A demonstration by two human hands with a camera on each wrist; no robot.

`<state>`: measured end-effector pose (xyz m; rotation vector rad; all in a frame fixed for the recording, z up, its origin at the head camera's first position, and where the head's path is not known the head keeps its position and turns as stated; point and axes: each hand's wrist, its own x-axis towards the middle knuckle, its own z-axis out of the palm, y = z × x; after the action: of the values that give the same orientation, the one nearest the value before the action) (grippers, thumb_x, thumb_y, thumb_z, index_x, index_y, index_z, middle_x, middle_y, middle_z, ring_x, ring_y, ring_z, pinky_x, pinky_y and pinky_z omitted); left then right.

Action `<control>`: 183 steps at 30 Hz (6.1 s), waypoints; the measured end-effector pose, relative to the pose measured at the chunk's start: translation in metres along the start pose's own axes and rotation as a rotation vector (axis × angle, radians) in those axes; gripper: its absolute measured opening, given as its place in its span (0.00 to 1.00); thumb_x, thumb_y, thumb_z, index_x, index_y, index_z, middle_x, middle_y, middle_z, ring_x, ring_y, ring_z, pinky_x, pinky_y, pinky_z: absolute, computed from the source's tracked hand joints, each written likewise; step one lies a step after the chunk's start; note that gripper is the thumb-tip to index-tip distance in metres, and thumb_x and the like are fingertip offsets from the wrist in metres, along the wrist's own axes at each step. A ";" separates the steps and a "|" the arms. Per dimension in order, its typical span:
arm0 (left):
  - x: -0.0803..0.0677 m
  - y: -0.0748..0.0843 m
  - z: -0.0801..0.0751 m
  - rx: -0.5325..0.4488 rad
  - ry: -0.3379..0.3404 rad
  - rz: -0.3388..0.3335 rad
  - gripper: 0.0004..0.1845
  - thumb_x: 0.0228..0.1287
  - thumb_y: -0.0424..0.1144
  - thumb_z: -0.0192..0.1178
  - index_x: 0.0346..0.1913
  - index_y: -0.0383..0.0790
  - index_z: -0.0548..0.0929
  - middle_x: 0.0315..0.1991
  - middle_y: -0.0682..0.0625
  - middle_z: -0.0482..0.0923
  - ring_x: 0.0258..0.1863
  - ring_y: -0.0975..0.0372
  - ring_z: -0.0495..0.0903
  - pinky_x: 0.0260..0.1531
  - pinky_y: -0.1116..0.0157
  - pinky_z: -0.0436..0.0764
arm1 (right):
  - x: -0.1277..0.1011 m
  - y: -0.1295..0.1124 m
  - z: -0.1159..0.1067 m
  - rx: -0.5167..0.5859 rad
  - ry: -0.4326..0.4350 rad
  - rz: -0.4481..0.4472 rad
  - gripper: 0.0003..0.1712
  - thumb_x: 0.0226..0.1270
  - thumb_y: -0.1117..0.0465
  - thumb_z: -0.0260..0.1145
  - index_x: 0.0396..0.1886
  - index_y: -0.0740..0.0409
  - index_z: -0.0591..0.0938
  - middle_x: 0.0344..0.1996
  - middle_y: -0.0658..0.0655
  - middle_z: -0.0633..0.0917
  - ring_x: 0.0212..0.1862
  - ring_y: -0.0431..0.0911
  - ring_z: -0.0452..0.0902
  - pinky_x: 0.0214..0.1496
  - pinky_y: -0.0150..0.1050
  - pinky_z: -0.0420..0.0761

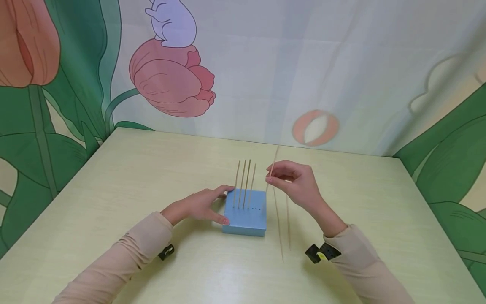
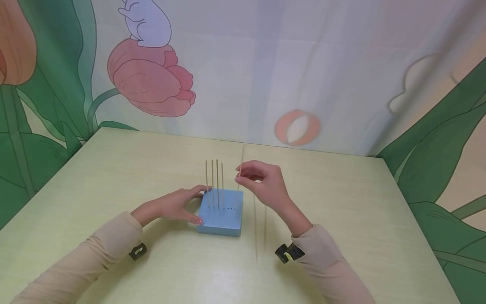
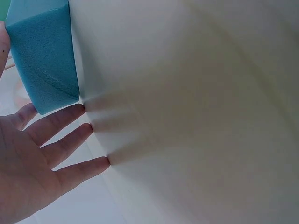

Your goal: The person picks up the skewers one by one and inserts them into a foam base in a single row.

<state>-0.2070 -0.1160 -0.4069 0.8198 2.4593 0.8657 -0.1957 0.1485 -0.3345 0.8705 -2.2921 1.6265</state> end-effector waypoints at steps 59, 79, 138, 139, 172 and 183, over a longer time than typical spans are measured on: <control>0.001 0.001 0.001 0.025 0.014 -0.007 0.50 0.48 0.53 0.69 0.70 0.44 0.52 0.62 0.37 0.66 0.64 0.50 0.63 0.61 0.50 0.60 | -0.012 0.016 0.028 -0.129 -0.059 -0.008 0.09 0.52 0.70 0.70 0.35 0.66 0.83 0.30 0.59 0.85 0.31 0.46 0.81 0.34 0.34 0.80; 0.001 0.002 0.001 0.032 0.006 -0.022 0.51 0.48 0.54 0.69 0.70 0.44 0.51 0.63 0.38 0.65 0.65 0.49 0.61 0.61 0.50 0.60 | -0.035 0.071 -0.024 -0.044 -0.110 0.460 0.20 0.54 0.68 0.69 0.47 0.70 0.78 0.31 0.58 0.80 0.34 0.45 0.76 0.35 0.32 0.79; 0.002 -0.002 0.001 0.014 0.009 -0.001 0.51 0.47 0.54 0.69 0.71 0.44 0.51 0.64 0.39 0.64 0.65 0.50 0.60 0.62 0.51 0.58 | -0.007 0.111 -0.046 -0.314 -0.504 0.640 0.58 0.37 0.67 0.79 0.61 0.63 0.47 0.37 0.67 0.74 0.33 0.52 0.72 0.38 0.42 0.74; 0.002 -0.002 0.001 0.018 0.010 -0.001 0.51 0.47 0.54 0.69 0.71 0.44 0.51 0.64 0.39 0.64 0.65 0.50 0.60 0.62 0.51 0.58 | -0.008 0.110 -0.049 -0.268 -0.492 0.648 0.57 0.40 0.69 0.77 0.62 0.62 0.46 0.32 0.64 0.75 0.28 0.49 0.71 0.33 0.39 0.73; 0.002 0.000 0.002 0.032 0.013 -0.020 0.51 0.47 0.54 0.69 0.71 0.45 0.52 0.63 0.38 0.65 0.65 0.50 0.60 0.62 0.51 0.59 | -0.022 0.038 -0.050 -0.075 0.038 0.325 0.12 0.56 0.70 0.67 0.41 0.70 0.80 0.31 0.66 0.84 0.28 0.41 0.82 0.30 0.36 0.81; 0.003 -0.002 0.002 0.030 0.011 -0.026 0.51 0.47 0.55 0.69 0.71 0.45 0.52 0.63 0.38 0.65 0.65 0.50 0.60 0.62 0.52 0.59 | -0.018 0.014 -0.034 -0.019 0.118 0.192 0.08 0.55 0.70 0.68 0.35 0.71 0.83 0.29 0.59 0.85 0.26 0.38 0.80 0.30 0.33 0.80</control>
<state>-0.2085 -0.1146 -0.4099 0.7936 2.4921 0.8279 -0.1954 0.1887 -0.3416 0.5475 -2.3655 1.6794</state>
